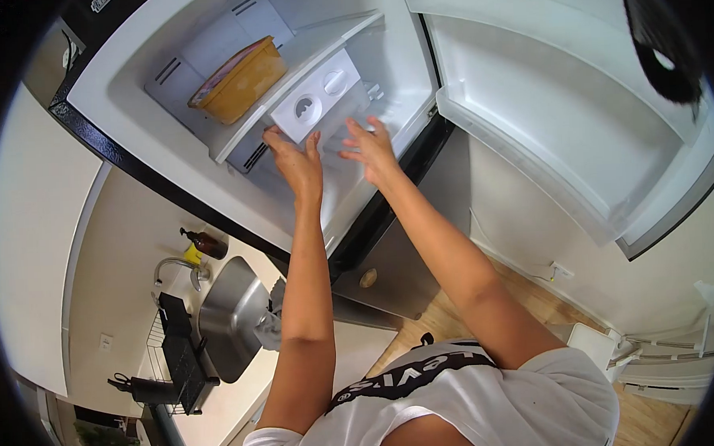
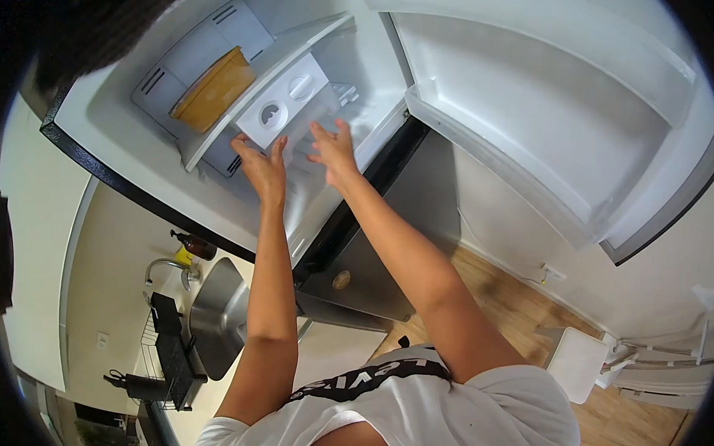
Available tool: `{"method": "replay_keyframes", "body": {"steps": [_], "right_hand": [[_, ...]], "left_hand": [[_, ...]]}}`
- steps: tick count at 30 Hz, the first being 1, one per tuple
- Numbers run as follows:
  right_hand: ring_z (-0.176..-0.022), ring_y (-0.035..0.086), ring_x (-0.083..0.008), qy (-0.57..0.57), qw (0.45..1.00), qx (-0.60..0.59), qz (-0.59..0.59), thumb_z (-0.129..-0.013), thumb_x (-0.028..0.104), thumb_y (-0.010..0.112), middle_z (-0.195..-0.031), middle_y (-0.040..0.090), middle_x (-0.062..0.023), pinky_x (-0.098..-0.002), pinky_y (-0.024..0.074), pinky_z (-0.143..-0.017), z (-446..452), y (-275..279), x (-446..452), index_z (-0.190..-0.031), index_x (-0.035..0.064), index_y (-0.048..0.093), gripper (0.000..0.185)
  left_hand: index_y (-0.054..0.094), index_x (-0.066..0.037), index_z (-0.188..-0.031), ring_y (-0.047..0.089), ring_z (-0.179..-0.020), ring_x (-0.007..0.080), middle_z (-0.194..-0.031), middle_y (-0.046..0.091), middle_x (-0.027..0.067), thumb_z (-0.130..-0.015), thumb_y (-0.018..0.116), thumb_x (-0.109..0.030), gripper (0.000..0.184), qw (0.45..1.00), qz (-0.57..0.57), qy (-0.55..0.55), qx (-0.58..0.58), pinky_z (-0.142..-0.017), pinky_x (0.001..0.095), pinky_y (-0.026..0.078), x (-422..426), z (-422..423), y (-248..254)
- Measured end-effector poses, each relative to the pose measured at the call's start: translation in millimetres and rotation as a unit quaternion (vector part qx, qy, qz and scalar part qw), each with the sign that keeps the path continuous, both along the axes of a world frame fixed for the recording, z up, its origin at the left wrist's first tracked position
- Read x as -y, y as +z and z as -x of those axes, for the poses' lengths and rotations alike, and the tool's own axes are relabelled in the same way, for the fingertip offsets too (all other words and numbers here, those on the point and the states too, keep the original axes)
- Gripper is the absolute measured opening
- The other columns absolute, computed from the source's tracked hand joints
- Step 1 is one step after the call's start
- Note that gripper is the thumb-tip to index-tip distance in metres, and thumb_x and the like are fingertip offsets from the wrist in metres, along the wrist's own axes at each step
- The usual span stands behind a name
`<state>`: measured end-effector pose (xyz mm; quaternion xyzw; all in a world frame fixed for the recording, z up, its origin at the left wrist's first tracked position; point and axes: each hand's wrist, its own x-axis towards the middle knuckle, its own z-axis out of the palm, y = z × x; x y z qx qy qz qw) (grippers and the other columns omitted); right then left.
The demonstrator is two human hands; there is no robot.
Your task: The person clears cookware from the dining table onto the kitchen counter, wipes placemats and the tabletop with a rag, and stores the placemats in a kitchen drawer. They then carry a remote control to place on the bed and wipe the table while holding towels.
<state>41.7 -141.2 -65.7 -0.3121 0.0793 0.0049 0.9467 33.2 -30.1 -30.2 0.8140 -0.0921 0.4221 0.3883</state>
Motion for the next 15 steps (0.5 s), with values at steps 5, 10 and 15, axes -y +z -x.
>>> {"method": "replay_keyframes", "body": {"steps": [5,10,15], "right_hand": [[-0.087,0.055,-0.0127,-0.325,0.891,0.273,0.16,-0.087,0.003,0.055,-0.104,0.052,-0.0091,-0.0254,0.0537,-0.072,110.6,15.4,59.8,-0.117,0.0,0.045,0.032],[-0.077,0.058,-0.0231,-0.805,0.354,0.349,0.324,-0.088,0.008,0.049,-0.09,0.056,-0.019,-0.0298,0.0521,-0.064,257.7,21.8,155.3,-0.109,-0.0086,0.045,0.027],[-0.103,0.052,-0.0215,-0.841,0.265,0.03,0.471,-0.094,0.028,0.048,-0.112,0.055,-0.0186,-0.0359,0.0425,-0.087,369.0,14.9,278.3,-0.12,-0.0062,0.044,0.043]], "left_hand": [[0.037,0.002,-0.106,0.051,-0.094,0.0431,-0.102,0.052,0.0255,-0.071,0.072,-0.002,0.05,0.998,0.01,-0.019,0.055,-0.08,0.0443,0.039,17.0,-24.5,-5.0],[0.036,0.003,-0.106,0.049,-0.101,0.0429,-0.104,0.05,0.0229,-0.07,0.071,0.0,0.05,0.996,0.025,-0.041,0.069,-0.08,0.0455,0.039,23.0,-39.7,-7.0],[0.036,0.003,-0.104,0.048,-0.101,0.043,-0.106,0.048,0.0216,-0.07,0.071,0.0,0.049,0.992,0.048,-0.063,0.095,-0.08,0.046,0.039,35.4,-34.2,-12.0]]}}
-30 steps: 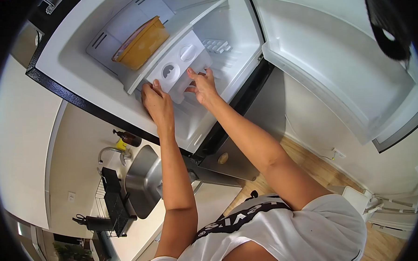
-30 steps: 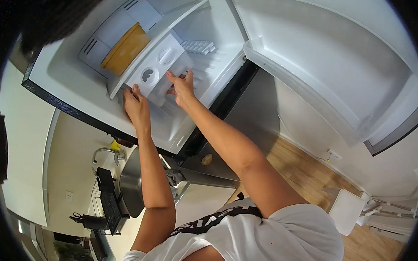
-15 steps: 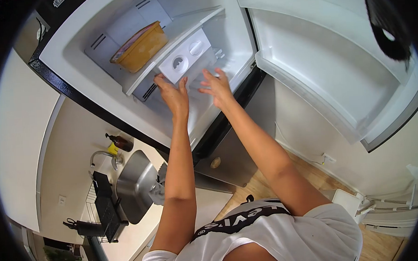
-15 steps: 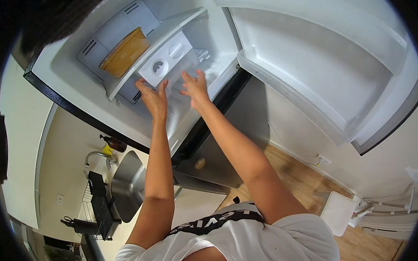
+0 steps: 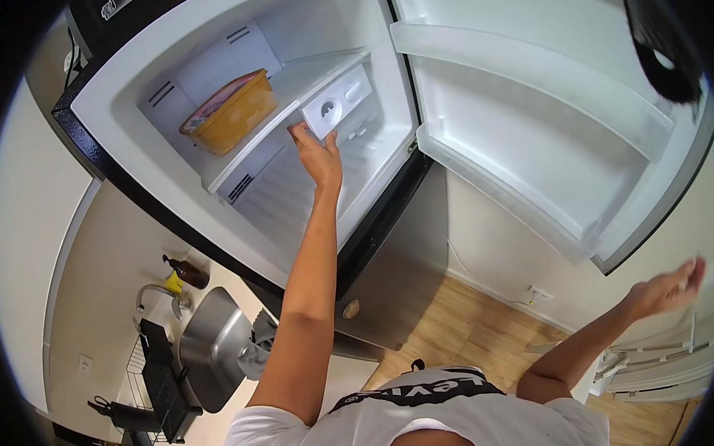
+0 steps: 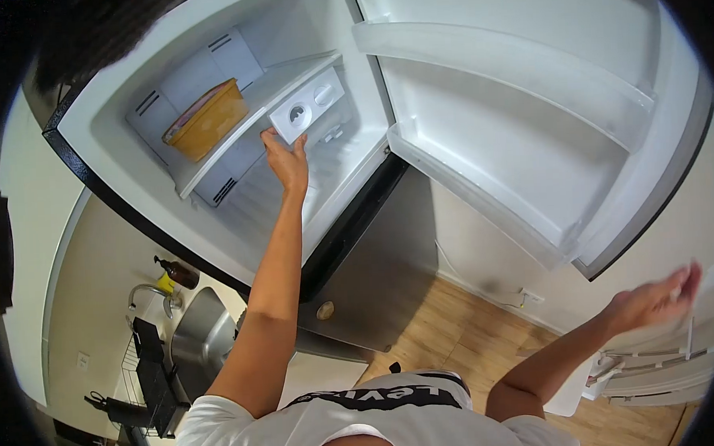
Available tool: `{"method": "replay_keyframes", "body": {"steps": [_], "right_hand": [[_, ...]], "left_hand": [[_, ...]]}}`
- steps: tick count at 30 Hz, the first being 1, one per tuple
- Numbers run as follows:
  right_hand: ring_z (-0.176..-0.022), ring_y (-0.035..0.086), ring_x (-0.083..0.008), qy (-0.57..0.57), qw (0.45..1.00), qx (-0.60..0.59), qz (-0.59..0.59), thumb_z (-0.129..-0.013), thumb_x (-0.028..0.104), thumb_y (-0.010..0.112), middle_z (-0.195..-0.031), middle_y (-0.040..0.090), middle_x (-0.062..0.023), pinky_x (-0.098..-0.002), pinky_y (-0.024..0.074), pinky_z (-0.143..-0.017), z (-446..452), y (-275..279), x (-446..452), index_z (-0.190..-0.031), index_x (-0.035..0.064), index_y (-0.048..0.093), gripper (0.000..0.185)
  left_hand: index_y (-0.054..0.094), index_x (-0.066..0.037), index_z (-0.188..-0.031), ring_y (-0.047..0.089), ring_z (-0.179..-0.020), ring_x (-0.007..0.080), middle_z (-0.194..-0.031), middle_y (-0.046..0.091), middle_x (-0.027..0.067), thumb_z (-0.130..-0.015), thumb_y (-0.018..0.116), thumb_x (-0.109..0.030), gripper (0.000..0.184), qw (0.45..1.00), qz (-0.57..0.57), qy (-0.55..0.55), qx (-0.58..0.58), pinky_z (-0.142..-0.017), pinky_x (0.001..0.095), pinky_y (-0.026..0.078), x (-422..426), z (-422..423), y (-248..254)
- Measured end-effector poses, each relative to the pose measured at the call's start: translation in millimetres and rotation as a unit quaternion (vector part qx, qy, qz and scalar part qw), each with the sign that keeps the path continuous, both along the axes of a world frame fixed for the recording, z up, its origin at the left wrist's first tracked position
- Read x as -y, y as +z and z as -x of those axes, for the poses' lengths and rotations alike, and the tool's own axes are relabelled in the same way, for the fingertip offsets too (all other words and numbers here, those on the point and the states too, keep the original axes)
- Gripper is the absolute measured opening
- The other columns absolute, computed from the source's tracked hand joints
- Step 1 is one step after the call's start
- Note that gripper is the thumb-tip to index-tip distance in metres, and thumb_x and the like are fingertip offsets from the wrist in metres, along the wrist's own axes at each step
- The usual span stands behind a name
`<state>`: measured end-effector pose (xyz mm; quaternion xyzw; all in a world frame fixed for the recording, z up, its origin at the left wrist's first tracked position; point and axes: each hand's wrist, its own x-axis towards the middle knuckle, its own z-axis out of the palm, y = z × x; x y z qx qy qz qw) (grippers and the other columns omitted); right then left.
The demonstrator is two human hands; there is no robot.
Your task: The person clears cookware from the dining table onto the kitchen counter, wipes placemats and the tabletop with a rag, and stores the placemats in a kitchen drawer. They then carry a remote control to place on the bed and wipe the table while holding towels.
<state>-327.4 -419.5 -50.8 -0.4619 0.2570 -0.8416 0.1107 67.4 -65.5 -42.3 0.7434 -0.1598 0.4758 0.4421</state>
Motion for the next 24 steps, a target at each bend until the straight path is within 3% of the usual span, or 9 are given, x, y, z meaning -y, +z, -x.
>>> {"method": "replay_keyframes", "body": {"steps": [2,4,8,16,18,20,22,24], "right_hand": [[-0.117,0.043,-0.0232,0.232,0.962,-0.016,-0.14,-0.095,0.038,0.043,-0.123,0.05,-0.0151,-0.0391,0.0321,-0.099,15.2,-16.3,23.6,-0.126,-0.0059,0.04,0.054],[-0.123,0.038,-0.0242,0.426,0.877,-0.025,-0.219,-0.095,0.05,0.035,-0.134,0.041,-0.0143,-0.0349,0.028,-0.103,6.3,-22.2,40.6,-0.131,-0.0035,0.037,0.065],[-0.121,0.04,-0.0241,0.451,0.846,0.051,-0.279,-0.093,0.055,0.036,-0.132,0.043,-0.0134,-0.0345,0.0307,-0.101,-1.3,-19.5,23.0,-0.132,-0.0037,0.035,0.071],[-0.105,0.05,-0.0188,0.5,0.835,-0.031,-0.228,-0.092,0.05,0.042,-0.117,0.052,-0.0122,-0.032,0.0388,-0.092,40.2,-88.3,-12.9,-0.12,-0.0042,0.046,0.061],[-0.107,0.05,-0.0198,0.561,0.796,-0.185,-0.13,-0.09,0.051,0.046,-0.114,0.054,-0.0123,-0.0321,0.0395,-0.092,50.7,-79.3,-45.9,-0.124,-0.0037,0.044,0.064],[-0.098,0.051,-0.0205,0.463,0.85,-0.235,-0.088,-0.079,0.069,0.049,-0.109,0.052,-0.011,-0.0351,0.0417,-0.084,42.0,-51.9,-108.4,-0.119,-0.0022,0.047,0.081],[-0.108,0.047,-0.0229,0.422,0.874,-0.236,-0.045,-0.075,0.072,0.05,-0.119,0.047,-0.0116,-0.038,0.0398,-0.09,33.9,-74.9,-136.2,-0.124,-0.0011,0.044,0.087],[-0.116,0.042,-0.0241,0.49,0.849,-0.194,-0.031,-0.073,0.066,0.059,-0.128,0.04,-0.0116,-0.0388,0.0374,-0.094,21.7,-95.1,-165.1,-0.13,0.0014,0.036,0.089]], "left_hand": [[0.036,0.003,-0.103,0.048,-0.101,0.0431,-0.106,0.047,0.0214,-0.07,0.07,0.0,0.048,1.0,-0.029,-0.005,0.001,-0.08,0.0462,0.039,-9.1,12.2,12.2],[0.036,0.003,-0.101,0.048,-0.101,0.0427,-0.107,0.046,0.0211,-0.07,0.07,0.001,0.046,1.0,-0.019,-0.013,-0.011,-0.08,0.0466,0.039,-7.0,14.0,12.4],[0.035,0.002,-0.101,0.048,-0.103,0.0434,-0.109,0.045,0.0211,-0.071,0.07,0.001,0.046,1.0,-0.024,-0.017,0.01,-0.079,0.0469,0.04,-5.6,7.6,15.3],[0.031,0.001,-0.111,0.047,-0.108,0.0459,-0.12,0.042,0.0231,-0.072,0.07,-0.002,0.055,0.999,-0.025,-0.022,-0.014,-0.083,0.0467,0.041,-8.4,3.1,8.8],[0.029,0.0,-0.115,0.046,-0.111,0.0446,-0.123,0.042,0.0238,-0.071,0.07,-0.001,0.06,0.998,-0.017,-0.035,-0.042,-0.084,0.0457,0.041,-14.4,2.6,6.3],[0.027,0.001,-0.119,0.045,-0.114,0.0432,-0.125,0.041,0.024,-0.069,0.071,0.002,0.066,0.997,-0.042,-0.067,-0.01,-0.088,0.0436,0.04,-21.2,9.6,9.4],[0.025,0.0,-0.121,0.043,-0.115,0.0439,-0.125,0.04,0.0262,-0.067,0.071,0.004,0.072,0.996,-0.016,-0.08,-0.024,-0.093,0.0414,0.038,-27.9,5.9,0.5],[0.023,0.005,-0.123,0.045,-0.113,0.0438,-0.126,0.036,0.0283,-0.066,0.073,0.002,0.076,0.991,0.044,-0.128,-0.006,-0.095,0.0405,0.038,-32.6,-0.5,-7.9]]}}
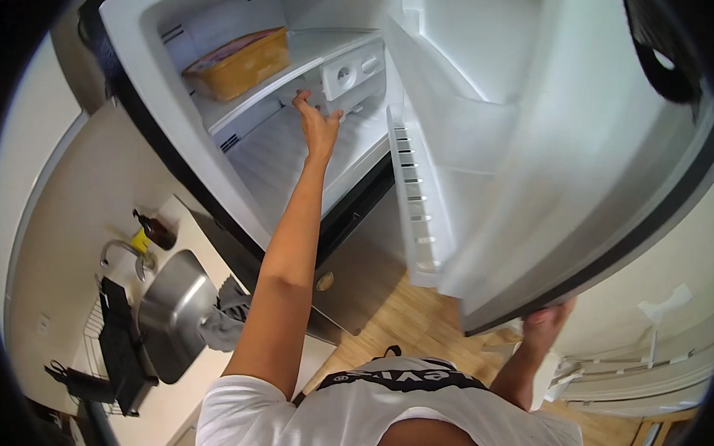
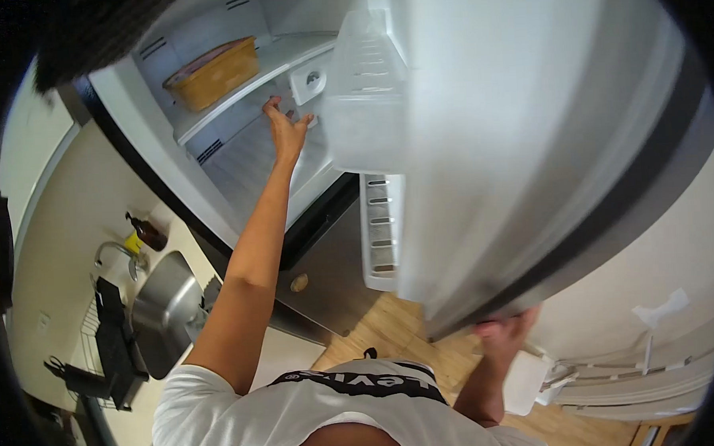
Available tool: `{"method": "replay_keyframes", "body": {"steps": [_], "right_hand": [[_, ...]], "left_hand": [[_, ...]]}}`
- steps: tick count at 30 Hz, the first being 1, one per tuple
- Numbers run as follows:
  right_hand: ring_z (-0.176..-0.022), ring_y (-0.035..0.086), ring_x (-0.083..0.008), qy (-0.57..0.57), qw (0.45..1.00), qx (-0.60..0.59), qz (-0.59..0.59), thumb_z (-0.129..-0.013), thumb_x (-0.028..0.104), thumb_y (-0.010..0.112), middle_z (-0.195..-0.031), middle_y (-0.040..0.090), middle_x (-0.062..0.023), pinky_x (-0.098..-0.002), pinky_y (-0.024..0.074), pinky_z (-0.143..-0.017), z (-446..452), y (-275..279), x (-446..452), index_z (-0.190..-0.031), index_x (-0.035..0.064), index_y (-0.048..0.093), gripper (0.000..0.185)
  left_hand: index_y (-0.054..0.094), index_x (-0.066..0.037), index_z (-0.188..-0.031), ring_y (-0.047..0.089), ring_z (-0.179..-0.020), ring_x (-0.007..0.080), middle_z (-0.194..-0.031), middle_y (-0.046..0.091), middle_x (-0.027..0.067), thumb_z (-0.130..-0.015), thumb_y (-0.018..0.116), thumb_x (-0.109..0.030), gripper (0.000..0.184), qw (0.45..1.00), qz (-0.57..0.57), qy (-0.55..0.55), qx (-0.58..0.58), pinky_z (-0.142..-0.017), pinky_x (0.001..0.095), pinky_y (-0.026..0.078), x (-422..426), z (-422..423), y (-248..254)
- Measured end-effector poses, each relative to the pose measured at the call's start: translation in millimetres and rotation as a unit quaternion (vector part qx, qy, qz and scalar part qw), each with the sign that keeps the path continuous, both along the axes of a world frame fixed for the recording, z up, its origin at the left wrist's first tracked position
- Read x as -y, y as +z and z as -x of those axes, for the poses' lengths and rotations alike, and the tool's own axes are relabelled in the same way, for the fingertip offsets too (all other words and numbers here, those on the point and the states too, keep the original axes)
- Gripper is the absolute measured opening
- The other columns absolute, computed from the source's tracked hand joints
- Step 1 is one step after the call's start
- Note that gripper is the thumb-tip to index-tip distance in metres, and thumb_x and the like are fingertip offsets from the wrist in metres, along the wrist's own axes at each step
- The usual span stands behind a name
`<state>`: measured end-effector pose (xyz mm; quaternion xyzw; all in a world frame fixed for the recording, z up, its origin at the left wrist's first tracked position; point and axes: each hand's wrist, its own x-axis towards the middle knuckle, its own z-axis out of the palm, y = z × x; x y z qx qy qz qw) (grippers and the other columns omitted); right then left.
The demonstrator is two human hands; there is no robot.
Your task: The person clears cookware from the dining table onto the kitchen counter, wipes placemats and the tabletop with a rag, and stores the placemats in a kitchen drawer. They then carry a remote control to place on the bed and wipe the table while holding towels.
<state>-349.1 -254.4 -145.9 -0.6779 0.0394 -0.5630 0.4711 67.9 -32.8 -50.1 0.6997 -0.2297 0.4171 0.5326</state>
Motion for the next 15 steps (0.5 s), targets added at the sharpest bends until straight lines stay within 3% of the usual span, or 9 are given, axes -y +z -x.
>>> {"method": "replay_keyframes", "body": {"steps": [4,5,6,7,9,12,13,14,15], "right_hand": [[-0.118,0.041,-0.0241,0.201,0.977,-0.04,-0.059,-0.068,0.053,0.074,-0.131,0.038,-0.011,-0.0385,0.0367,-0.097,-11.7,23.6,-50.5,-0.133,0.0031,0.029,0.094],[-0.117,0.042,-0.0236,0.232,0.968,-0.05,-0.078,-0.068,0.051,0.075,-0.129,0.039,-0.0107,-0.0375,0.0371,-0.096,-14.1,35.4,-65.9,-0.132,0.0025,0.031,0.092],[-0.115,0.043,-0.023,0.261,0.959,-0.06,-0.097,-0.068,0.049,0.077,-0.128,0.041,-0.0105,-0.0365,0.0374,-0.095,-16.4,47.3,-81.2,-0.131,0.0018,0.032,0.091],[-0.113,0.044,-0.0224,0.243,0.966,-0.064,-0.059,-0.067,0.049,0.077,-0.125,0.043,-0.01,-0.0349,0.037,-0.094,-21.9,52.8,-89.6,-0.129,0.0006,0.035,0.089],[-0.109,0.045,-0.0212,0.23,0.971,-0.061,-0.035,-0.067,0.048,0.078,-0.119,0.046,-0.0091,-0.0325,0.0361,-0.092,-32.6,65.1,-114.8,-0.127,-0.0021,0.039,0.087],[-0.109,0.044,-0.0206,0.241,0.97,-0.023,-0.027,-0.07,0.039,0.077,-0.12,0.044,-0.0098,-0.0317,0.0343,-0.094,-50.1,77.9,-145.2,-0.13,-0.0048,0.034,0.086],[-0.11,0.043,-0.0206,0.254,0.967,-0.008,-0.013,-0.071,0.034,0.076,-0.123,0.043,-0.0106,-0.0316,0.0334,-0.095,-56.0,79.5,-150.5,-0.133,-0.0055,0.03,0.086],[-0.11,0.043,-0.0206,0.256,0.967,-0.008,-0.01,-0.071,0.034,0.076,-0.123,0.043,-0.0106,-0.0316,0.0334,-0.095,-62.5,78.6,-155.0,-0.133,-0.0055,0.03,0.086],[-0.116,0.038,-0.0229,0.275,0.961,-0.018,0.0,-0.068,0.024,0.079,-0.127,0.036,-0.0134,-0.0337,0.0322,-0.097,-69.3,77.8,-160.4,-0.135,-0.0044,0.025,0.091]], "left_hand": [[0.039,0.01,-0.112,0.055,-0.097,0.0393,-0.113,0.048,0.0284,-0.068,0.074,-0.003,0.058,0.97,0.088,0.17,-0.149,-0.083,0.0411,0.046,-3.9,-14.9,-5.0],[0.047,0.011,-0.102,0.057,-0.087,0.0359,-0.102,0.052,0.0259,-0.069,0.074,-0.007,0.047,0.938,0.179,-0.031,-0.296,-0.074,0.0423,0.048,-13.2,-9.5,6.2],[0.054,0.011,-0.093,0.059,-0.076,0.0326,-0.091,0.057,0.0233,-0.071,0.075,-0.01,0.036,0.84,0.26,-0.231,-0.415,-0.066,0.0435,0.05,-23.0,-9.7,11.1],[0.054,0.011,-0.093,0.059,-0.076,0.0326,-0.091,0.057,0.0233,-0.071,0.075,-0.01,0.036,0.839,0.273,-0.226,-0.412,-0.066,0.0435,0.05,-26.4,-14.1,10.7],[0.06,0.006,-0.08,0.058,-0.063,0.0284,-0.072,0.058,0.0166,-0.076,0.07,-0.013,0.022,0.827,0.321,-0.293,-0.357,-0.055,0.0449,0.05,-25.1,-23.5,6.9],[0.057,0.009,-0.092,0.058,-0.068,0.0291,-0.082,0.058,0.0181,-0.08,0.065,-0.012,0.026,0.813,0.286,-0.325,-0.389,-0.061,0.0463,0.052,-30.8,-32.2,7.6],[0.047,0.011,-0.116,0.057,-0.097,0.0326,-0.111,0.053,0.0245,-0.085,0.057,-0.014,0.041,0.831,0.213,-0.283,-0.428,-0.083,0.0453,0.049,-34.8,-31.1,10.2],[0.047,0.011,-0.116,0.057,-0.097,0.0326,-0.111,0.053,0.0245,-0.085,0.057,-0.014,0.041,0.831,0.217,-0.283,-0.427,-0.083,0.0453,0.049,-39.7,-26.1,8.7],[0.039,0.009,-0.126,0.047,-0.112,0.0319,-0.123,0.044,0.0248,-0.088,0.054,-0.016,0.048,0.859,0.191,-0.268,-0.394,-0.093,0.0436,0.041,-48.1,11.5,22.0]]}}
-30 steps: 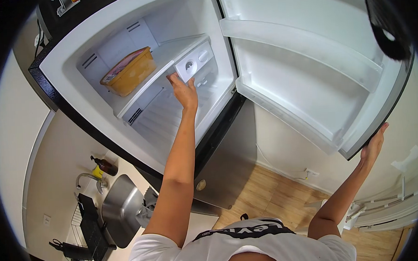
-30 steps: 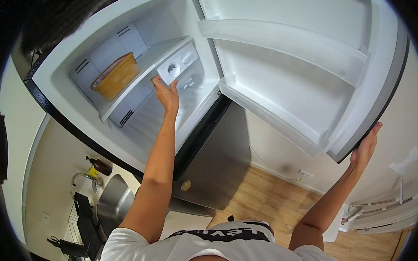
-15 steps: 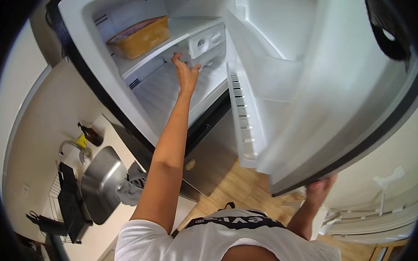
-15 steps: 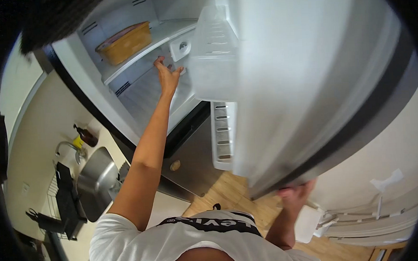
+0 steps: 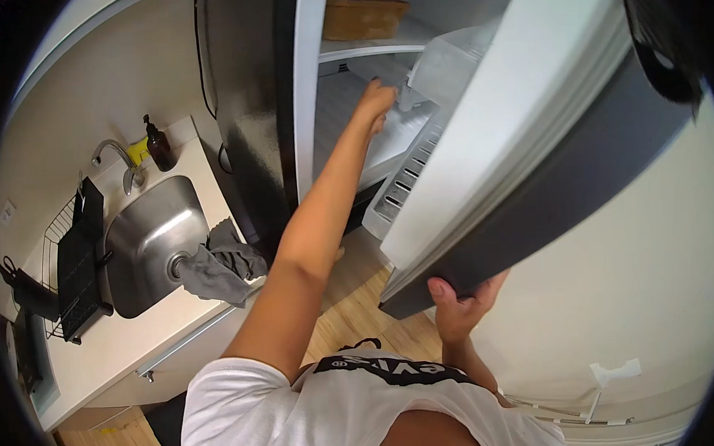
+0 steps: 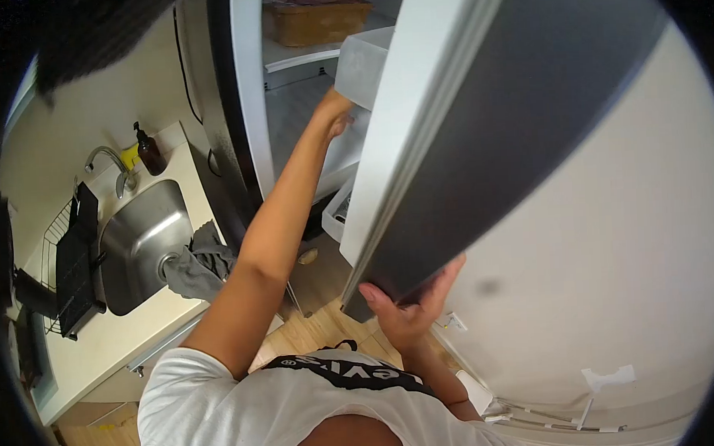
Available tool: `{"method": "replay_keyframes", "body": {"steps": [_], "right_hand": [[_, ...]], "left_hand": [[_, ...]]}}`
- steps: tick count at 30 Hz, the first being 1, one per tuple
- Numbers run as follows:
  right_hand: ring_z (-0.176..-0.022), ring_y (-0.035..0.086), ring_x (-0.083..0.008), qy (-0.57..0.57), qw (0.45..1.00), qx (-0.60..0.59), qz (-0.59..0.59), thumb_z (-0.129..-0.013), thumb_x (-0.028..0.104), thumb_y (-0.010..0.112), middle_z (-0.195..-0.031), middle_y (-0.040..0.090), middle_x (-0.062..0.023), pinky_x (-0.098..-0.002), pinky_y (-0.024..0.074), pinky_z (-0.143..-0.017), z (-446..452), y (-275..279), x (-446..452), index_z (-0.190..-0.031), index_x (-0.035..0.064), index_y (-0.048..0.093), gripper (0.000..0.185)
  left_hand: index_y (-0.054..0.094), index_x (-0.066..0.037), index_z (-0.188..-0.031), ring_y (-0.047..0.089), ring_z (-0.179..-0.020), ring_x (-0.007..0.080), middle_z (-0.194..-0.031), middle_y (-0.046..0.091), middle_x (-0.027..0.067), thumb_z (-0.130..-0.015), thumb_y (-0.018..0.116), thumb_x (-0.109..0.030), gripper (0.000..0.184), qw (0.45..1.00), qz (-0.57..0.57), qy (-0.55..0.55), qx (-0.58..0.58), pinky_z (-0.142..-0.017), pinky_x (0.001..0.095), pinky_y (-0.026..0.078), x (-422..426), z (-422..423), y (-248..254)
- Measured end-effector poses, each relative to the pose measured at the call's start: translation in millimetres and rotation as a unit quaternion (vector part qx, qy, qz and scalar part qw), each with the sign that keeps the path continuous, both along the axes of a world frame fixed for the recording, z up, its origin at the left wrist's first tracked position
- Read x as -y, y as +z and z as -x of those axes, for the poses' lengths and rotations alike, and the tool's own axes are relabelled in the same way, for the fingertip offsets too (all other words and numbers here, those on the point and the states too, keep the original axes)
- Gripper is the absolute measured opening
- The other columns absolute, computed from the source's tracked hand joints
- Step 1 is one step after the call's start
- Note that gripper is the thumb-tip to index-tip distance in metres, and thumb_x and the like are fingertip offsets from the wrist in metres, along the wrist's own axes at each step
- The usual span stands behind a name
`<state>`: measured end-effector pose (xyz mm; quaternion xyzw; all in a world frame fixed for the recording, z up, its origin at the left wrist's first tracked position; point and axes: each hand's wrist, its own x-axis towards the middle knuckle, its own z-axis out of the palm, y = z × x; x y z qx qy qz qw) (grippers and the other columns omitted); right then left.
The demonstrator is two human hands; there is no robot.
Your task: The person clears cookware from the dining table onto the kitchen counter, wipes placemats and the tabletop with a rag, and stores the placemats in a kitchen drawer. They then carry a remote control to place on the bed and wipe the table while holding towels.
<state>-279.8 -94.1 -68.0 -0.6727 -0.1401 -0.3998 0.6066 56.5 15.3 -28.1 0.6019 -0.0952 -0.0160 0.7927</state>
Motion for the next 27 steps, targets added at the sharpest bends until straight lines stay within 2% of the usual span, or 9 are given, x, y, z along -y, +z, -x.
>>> {"method": "replay_keyframes", "body": {"steps": [1,3,5,8,10,19,22,24,27], "right_hand": [[-0.121,0.033,-0.0252,0.02,1.0,-0.008,0.015,-0.064,0.015,0.081,-0.131,0.03,-0.0162,-0.0358,0.031,-0.099,-5.3,-2.8,-1.7,-0.137,-0.0034,0.019,0.097],[-0.127,0.026,-0.0305,0.007,0.998,0.04,0.04,-0.065,0.02,0.081,-0.139,0.019,-0.021,-0.0399,0.0256,-0.103,-20.9,-7.4,-13.2,-0.138,-0.0039,0.018,0.099],[-0.128,0.025,-0.0327,-0.007,0.994,0.071,0.081,-0.066,0.021,0.081,-0.141,0.016,-0.023,-0.0418,0.0255,-0.103,-33.2,-0.6,-27.1,-0.139,-0.0045,0.017,0.1],[-0.129,0.023,-0.034,-0.037,0.987,0.099,0.122,-0.067,0.022,0.08,-0.142,0.015,-0.0241,-0.043,0.025,-0.103,-48.4,9.6,-48.6,-0.139,-0.005,0.017,0.099],[-0.13,0.022,-0.035,-0.077,0.98,0.1,0.156,-0.067,0.02,0.08,-0.142,0.016,-0.0249,-0.0429,0.0245,-0.104,-53.3,12.7,-60.8,-0.139,-0.0042,0.017,0.099],[-0.131,0.023,-0.0402,-0.139,0.954,0.208,0.165,-0.069,0.02,0.078,-0.141,0.022,-0.0251,-0.0499,0.0185,-0.106,-34.2,8.4,-34.5,-0.138,0.0011,0.02,0.092],[-0.134,0.02,-0.0323,-0.158,0.954,0.212,0.139,-0.071,0.019,0.077,-0.144,0.018,-0.0186,-0.0441,0.015,-0.108,-4.5,-14.8,9.9,-0.137,-0.0079,0.014,0.095],[-0.135,0.017,-0.0314,-0.239,0.948,0.162,0.133,-0.081,0.028,0.065,-0.144,0.018,-0.0186,-0.0432,0.012,-0.11,26.2,-24.1,41.3,-0.137,-0.0101,0.017,0.083],[-0.133,0.023,-0.0285,-0.284,0.942,0.166,0.066,-0.092,0.023,0.049,-0.144,0.022,-0.0194,-0.0404,0.0168,-0.109,53.1,-11.7,74.4,-0.138,-0.0076,0.019,0.063]], "left_hand": [[0.03,0.006,-0.135,0.037,-0.127,0.0311,-0.136,0.035,0.0251,-0.09,0.05,-0.018,0.055,0.999,-0.023,0.017,0.041,-0.103,0.042,0.033,-3.9,40.2,7.4],[0.022,0.003,-0.14,0.02,-0.136,0.0259,-0.145,0.024,0.0205,-0.095,0.042,-0.021,0.055,0.983,0.069,-0.145,0.093,-0.11,0.0376,0.02,-36.3,102.4,4.9],[0.031,0.002,-0.137,0.03,-0.132,0.0239,-0.141,0.034,0.0161,-0.097,0.04,-0.025,0.049,0.968,0.123,-0.17,0.135,-0.108,0.0372,0.026,-69.2,193.7,17.8],[0.044,0.004,-0.127,0.045,-0.121,0.0281,-0.13,0.046,0.0193,-0.096,0.041,-0.023,0.041,0.974,0.078,-0.038,0.209,-0.099,0.0432,0.038,-92.9,272.9,22.0],[0.051,0.006,-0.119,0.053,-0.113,0.0279,-0.123,0.052,0.02,-0.095,0.045,-0.016,0.033,0.949,0.027,0.168,0.267,-0.093,0.0393,0.046,-101.1,296.5,19.3],[0.056,0.004,-0.11,0.059,-0.096,0.0167,-0.108,0.06,0.0112,-0.094,0.049,-0.013,0.024,0.972,0.043,0.124,0.195,-0.085,0.0286,0.049,-105.7,274.8,3.0],[0.051,0.006,-0.116,0.059,-0.099,0.0219,-0.11,0.058,0.017,-0.094,0.049,-0.014,0.03,0.981,0.021,0.056,0.186,-0.083,0.0314,0.05,-73.2,238.0,-7.7],[0.042,0.009,-0.123,0.057,-0.103,0.0238,-0.119,0.052,0.0204,-0.093,0.049,-0.013,0.038,0.986,0.02,0.027,0.163,-0.085,0.0333,0.051,-47.3,192.6,-17.9],[0.03,0.009,-0.131,0.05,-0.11,0.0328,-0.129,0.04,0.0252,-0.089,0.052,-0.009,0.05,0.997,0.048,0.007,0.054,-0.085,0.0387,0.051,-6.8,112.5,-17.8]]}}
